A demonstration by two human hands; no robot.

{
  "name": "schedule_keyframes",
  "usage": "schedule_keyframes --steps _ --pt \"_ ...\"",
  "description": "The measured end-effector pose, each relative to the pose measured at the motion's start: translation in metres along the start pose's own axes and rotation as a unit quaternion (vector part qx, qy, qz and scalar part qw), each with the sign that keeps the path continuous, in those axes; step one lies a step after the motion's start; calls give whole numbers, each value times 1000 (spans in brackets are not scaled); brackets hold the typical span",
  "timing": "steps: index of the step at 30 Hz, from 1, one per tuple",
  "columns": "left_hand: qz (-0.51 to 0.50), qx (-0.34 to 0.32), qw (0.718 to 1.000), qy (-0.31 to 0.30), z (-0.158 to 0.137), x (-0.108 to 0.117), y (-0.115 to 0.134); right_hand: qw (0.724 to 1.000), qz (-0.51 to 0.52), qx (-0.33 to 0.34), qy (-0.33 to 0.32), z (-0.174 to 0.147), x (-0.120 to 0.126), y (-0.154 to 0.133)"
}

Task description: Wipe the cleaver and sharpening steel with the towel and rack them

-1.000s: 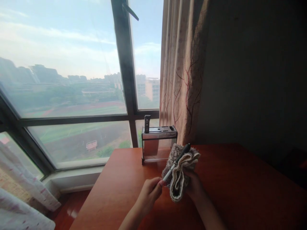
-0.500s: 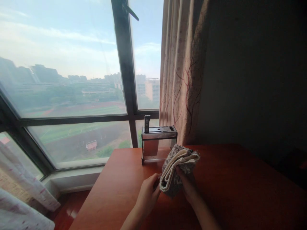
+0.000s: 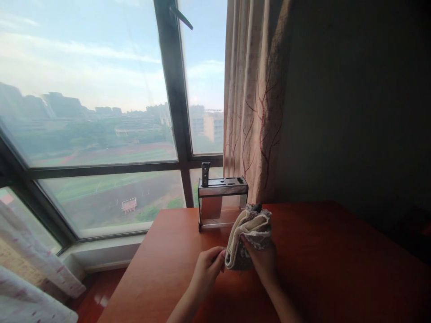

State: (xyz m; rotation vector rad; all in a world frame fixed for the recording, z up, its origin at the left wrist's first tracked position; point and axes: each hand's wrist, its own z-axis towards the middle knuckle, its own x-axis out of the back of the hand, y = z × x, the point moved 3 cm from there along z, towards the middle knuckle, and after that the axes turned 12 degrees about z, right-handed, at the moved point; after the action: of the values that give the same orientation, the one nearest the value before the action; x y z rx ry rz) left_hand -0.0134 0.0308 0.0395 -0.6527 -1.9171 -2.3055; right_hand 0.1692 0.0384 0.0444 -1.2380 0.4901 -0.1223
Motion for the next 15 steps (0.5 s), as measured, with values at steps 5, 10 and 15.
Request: schedule_keyframes --steps 5,10,15 --pt "-108 65 992 -24 1 -14 -6 999 -17 50 -1 1 7 0" --pt "-174 129 975 -52 -5 -13 4 995 -59 81 -16 6 8 0" --pt "-175 129 974 -66 -4 -9 5 998 -4 39 -40 4 3 -8"
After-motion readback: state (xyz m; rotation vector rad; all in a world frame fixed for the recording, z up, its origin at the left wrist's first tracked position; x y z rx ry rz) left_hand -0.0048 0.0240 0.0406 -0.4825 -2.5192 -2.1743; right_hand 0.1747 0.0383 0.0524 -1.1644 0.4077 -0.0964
